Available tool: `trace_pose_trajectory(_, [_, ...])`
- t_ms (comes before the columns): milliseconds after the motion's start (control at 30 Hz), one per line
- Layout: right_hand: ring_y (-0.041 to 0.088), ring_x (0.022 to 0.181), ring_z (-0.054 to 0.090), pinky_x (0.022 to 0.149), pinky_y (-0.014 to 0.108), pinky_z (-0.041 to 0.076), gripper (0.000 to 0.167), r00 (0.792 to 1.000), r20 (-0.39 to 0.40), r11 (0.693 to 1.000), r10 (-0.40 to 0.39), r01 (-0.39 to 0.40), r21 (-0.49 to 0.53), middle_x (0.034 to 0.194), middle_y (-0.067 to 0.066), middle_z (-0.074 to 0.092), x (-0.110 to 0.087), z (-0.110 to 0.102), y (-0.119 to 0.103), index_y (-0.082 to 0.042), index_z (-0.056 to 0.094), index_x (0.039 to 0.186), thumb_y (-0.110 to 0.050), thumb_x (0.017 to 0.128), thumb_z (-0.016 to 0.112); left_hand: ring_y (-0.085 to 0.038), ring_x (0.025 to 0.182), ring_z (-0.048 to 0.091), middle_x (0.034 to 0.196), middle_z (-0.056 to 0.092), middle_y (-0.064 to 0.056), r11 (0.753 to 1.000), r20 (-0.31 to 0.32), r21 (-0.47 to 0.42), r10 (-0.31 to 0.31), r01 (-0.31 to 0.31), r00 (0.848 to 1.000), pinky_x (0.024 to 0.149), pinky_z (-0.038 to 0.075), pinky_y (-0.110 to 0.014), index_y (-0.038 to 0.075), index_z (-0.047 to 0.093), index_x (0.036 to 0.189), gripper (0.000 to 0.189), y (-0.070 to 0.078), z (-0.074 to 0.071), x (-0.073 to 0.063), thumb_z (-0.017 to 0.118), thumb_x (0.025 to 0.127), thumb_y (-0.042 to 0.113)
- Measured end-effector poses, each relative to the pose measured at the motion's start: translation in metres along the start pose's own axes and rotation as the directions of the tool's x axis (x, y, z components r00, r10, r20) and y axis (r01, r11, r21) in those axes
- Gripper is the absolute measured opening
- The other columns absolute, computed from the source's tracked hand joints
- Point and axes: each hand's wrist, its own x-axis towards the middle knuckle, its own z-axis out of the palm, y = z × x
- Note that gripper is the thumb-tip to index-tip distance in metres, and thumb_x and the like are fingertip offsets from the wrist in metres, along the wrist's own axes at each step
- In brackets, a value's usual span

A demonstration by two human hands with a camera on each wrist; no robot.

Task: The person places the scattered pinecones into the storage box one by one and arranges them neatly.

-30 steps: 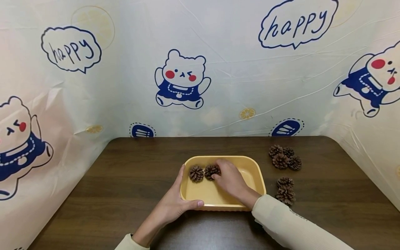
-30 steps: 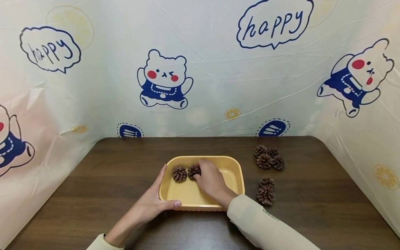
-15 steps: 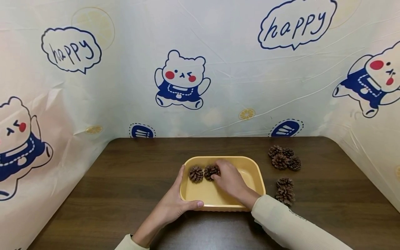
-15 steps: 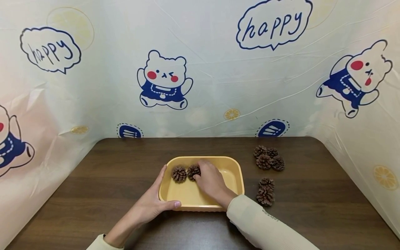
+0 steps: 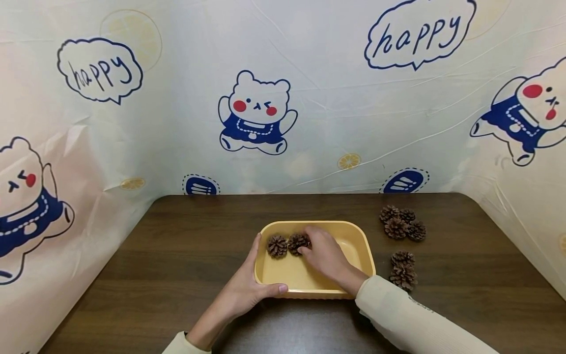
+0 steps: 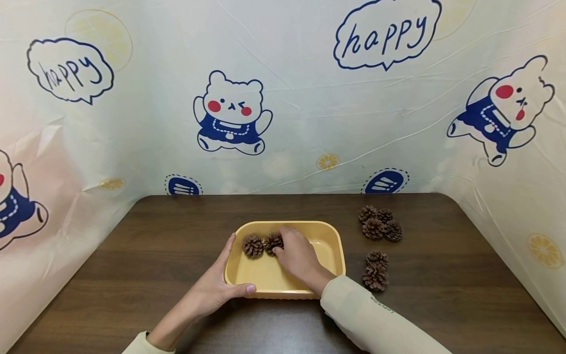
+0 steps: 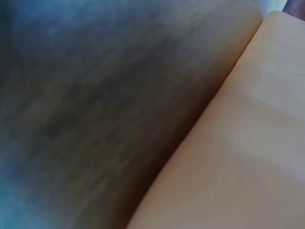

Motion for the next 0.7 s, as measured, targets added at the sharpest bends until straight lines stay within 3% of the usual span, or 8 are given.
trace_pose_trajectory(433, [0.034, 0.112, 0.069, 0.101, 0.05, 0.055, 0.029, 1.0, -0.008, 1.0, 0.009, -0.009, 0.008, 0.117, 0.016, 0.074, 0.0005, 0.0001, 0.0008, -0.001, 0.071, 0.116, -0.007, 0.089, 0.081, -0.025, 0.126, 0.061, 0.169, 0.029, -0.027, 1.0, -0.002, 0.0, -0.006, 0.006, 1.0, 0.112, 0.044, -0.043, 0.012, -0.006, 0.169, 0.138, 0.0009, -0.0006, -0.0006, 0.095, 0.076, 0.02])
trace_pose_trajectory(700, [0.023, 0.09, 0.067, 0.081, 0.042, 0.058, 0.03, 0.999, -0.018, 0.999, 0.037, -0.036, 0.039, 0.101, 0.012, 0.073, 0.0006, -0.0052, -0.0007, -0.001, 0.071, 0.116, -0.007, 0.089, 0.082, -0.024, 0.122, 0.063, 0.168, 0.031, -0.027, 1.0, 0.004, -0.023, -0.006, 0.006, 1.0, 0.107, 0.048, -0.037, 0.012, -0.007, 0.169, 0.137, 0.001, 0.0, -0.0001, 0.095, 0.077, 0.018])
